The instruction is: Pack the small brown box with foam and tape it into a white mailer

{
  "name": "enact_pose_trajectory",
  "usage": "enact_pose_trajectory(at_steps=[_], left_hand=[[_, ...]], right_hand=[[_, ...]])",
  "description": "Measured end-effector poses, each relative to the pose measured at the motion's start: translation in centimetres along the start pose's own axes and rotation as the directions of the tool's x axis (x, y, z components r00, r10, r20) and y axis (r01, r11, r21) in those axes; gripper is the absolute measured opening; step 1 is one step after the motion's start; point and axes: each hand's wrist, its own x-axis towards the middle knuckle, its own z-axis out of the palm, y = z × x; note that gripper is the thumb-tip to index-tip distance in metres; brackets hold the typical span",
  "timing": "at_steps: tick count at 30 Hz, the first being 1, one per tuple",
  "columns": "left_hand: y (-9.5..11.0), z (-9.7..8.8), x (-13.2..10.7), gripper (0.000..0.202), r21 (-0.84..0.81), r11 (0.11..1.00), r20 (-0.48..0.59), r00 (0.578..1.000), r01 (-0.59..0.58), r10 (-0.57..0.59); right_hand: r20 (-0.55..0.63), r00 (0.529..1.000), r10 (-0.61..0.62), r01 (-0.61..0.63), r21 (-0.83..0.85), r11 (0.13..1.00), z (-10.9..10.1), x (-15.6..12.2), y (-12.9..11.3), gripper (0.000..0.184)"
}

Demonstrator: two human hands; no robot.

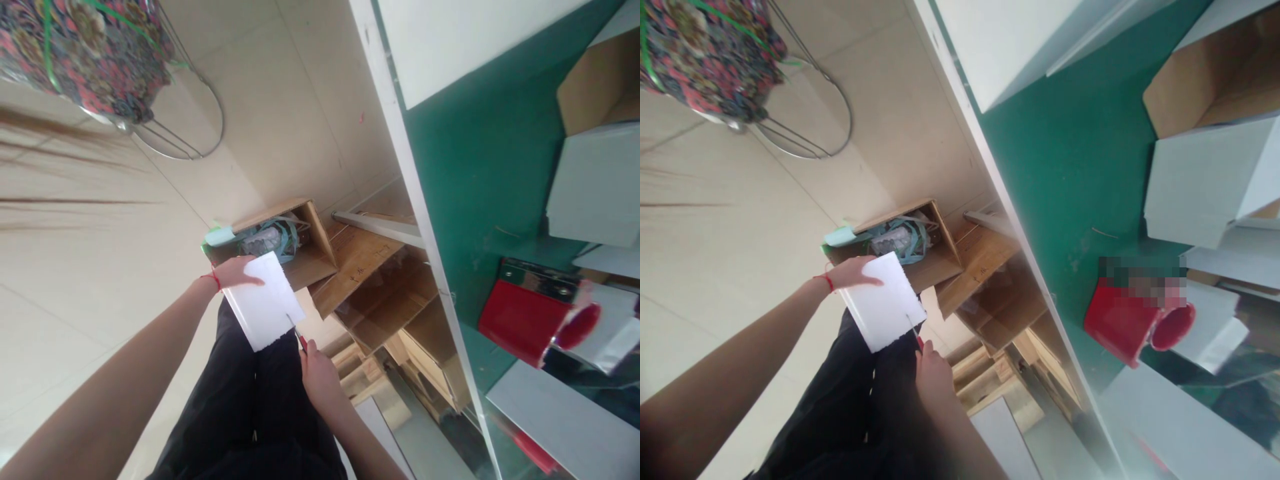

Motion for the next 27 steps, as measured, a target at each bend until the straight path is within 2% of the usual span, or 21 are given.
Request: enact_pose_trajectory(at_steps=[12, 17, 22, 27], left_hand=[[0.0, -0.6, -0.7, 0.093, -0.018, 0.999, 0.003, 0.999, 0.033, -0.032], [-0.3, -0.8, -1.2, 0.102, -0.012, 0.998, -0.009, 0.998, 0.067, -0.067], [0.0, -0.9, -1.0, 0.098, -0.01, 1.0, 0.004, 1.0, 0.023, -0.023], [0.1, -1.0, -1.0, 0.096, -0.037, 0.999, 0.0, 1.0, 0.029, -0.029]], right_hand=[[-0.045, 0.998, -0.045, 0.045, 0.0, 0.999, 2.1, 0.5, 1.6, 0.022], [-0.063, 0.995, -0.072, 0.072, -0.008, 0.997, 2.8, 1.6, 2.0, 0.021], [-0.066, 0.995, -0.079, 0.081, 0.022, 0.996, 3.1, 1.4, 2.6, 0.021], [-0.083, 0.992, -0.09, 0.094, 0.045, 0.995, 4.5, 0.9, 4.6, 0.023]])
